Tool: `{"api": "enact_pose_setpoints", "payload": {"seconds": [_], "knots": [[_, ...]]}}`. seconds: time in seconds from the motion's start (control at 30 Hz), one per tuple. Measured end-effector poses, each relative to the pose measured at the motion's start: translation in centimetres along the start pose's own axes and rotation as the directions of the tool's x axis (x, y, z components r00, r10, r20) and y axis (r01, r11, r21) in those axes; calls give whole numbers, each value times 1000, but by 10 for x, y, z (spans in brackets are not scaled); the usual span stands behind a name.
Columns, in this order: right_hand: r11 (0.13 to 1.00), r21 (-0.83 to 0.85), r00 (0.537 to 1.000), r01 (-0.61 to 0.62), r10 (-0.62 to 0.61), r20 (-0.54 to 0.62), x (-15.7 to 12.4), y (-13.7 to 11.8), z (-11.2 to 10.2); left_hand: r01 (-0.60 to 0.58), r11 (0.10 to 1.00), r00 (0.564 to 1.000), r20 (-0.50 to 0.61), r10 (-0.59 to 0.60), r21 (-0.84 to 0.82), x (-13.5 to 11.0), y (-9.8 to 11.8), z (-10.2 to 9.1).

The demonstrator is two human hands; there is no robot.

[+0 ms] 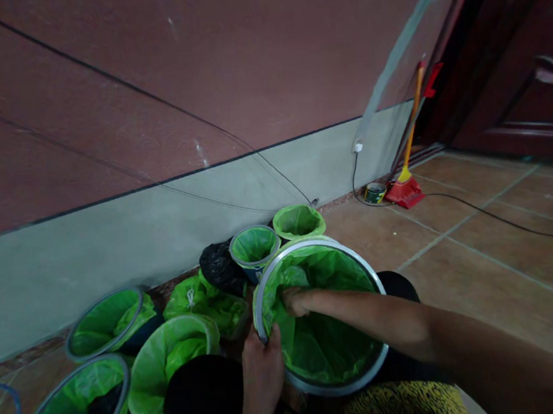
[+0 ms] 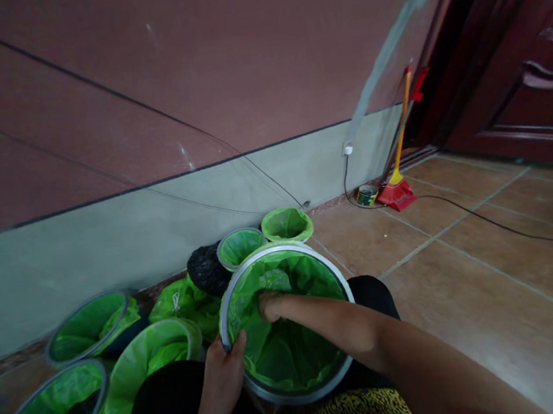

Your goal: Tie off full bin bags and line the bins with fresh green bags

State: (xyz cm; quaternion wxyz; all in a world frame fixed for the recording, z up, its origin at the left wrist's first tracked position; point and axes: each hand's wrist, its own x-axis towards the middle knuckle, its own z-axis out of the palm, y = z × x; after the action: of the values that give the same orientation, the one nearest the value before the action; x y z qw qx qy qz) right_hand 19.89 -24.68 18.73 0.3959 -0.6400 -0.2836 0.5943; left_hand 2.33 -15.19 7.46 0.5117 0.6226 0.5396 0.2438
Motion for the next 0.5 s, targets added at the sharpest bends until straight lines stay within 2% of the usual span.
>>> {"api": "enact_pose_setpoints", "payload": {"seconds": [0.07, 0.23, 0.33, 0.4, 0.5], "knots": [[993, 59, 995, -100, 98, 35, 5, 4, 7, -23, 999, 1000, 7, 24, -35, -4, 2, 1], [963, 99, 959, -251, 262, -110, 23, 9, 31, -56, 996, 998, 35, 58, -73, -12, 8, 4], [947, 115, 938, -299, 314, -148, 34, 13, 37, -43, 997, 999, 17, 44, -65, -11, 8, 7], [958, 59, 945, -279, 285, -162, 38, 17, 32, -34, 997, 999, 12, 35, -64, -7, 5, 7], [980, -135, 972, -147, 118, -205, 38, 25, 14, -27, 998, 1000, -4, 27, -60, 1, 0, 5]]}}
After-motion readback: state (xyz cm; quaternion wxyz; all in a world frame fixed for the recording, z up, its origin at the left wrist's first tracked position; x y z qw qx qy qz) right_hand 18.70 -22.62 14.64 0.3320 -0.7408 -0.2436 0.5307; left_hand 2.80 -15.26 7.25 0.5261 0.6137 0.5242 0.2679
